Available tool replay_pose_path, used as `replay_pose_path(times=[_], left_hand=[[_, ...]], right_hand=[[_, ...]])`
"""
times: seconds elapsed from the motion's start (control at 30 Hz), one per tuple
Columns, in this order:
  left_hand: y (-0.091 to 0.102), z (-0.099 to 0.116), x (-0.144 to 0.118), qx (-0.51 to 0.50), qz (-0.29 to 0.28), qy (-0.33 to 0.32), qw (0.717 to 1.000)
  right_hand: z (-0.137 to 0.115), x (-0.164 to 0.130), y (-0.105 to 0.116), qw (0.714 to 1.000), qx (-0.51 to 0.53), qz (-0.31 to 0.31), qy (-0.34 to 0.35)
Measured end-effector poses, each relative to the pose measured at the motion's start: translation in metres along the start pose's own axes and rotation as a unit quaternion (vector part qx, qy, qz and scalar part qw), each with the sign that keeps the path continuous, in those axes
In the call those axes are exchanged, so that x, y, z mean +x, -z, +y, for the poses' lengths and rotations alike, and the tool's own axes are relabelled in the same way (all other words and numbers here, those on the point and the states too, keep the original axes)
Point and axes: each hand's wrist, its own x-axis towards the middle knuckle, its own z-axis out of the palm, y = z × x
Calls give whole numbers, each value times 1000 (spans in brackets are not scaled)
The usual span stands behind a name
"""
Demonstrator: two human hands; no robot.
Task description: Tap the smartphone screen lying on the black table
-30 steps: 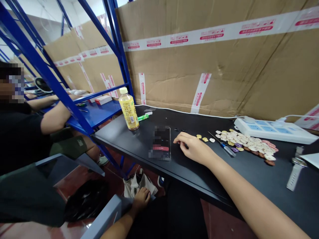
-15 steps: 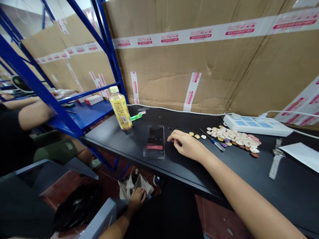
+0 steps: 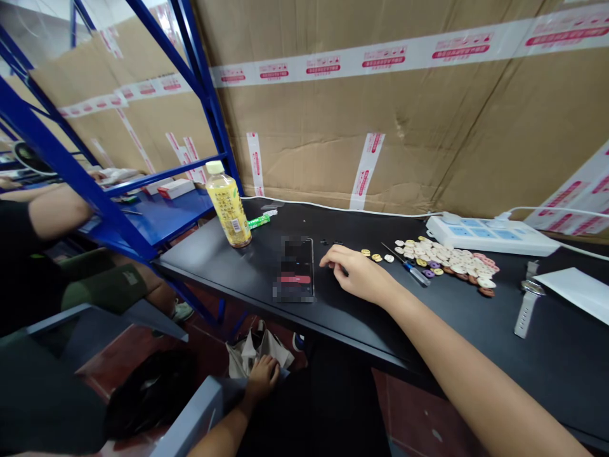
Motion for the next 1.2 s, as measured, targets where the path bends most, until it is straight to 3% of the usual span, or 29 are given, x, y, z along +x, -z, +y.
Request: replay_pose_path(times=[1.2], left_hand=[[2, 1, 0, -27, -7, 9, 1000]], right_hand=[[1, -1, 0, 1000, 5, 1, 1]])
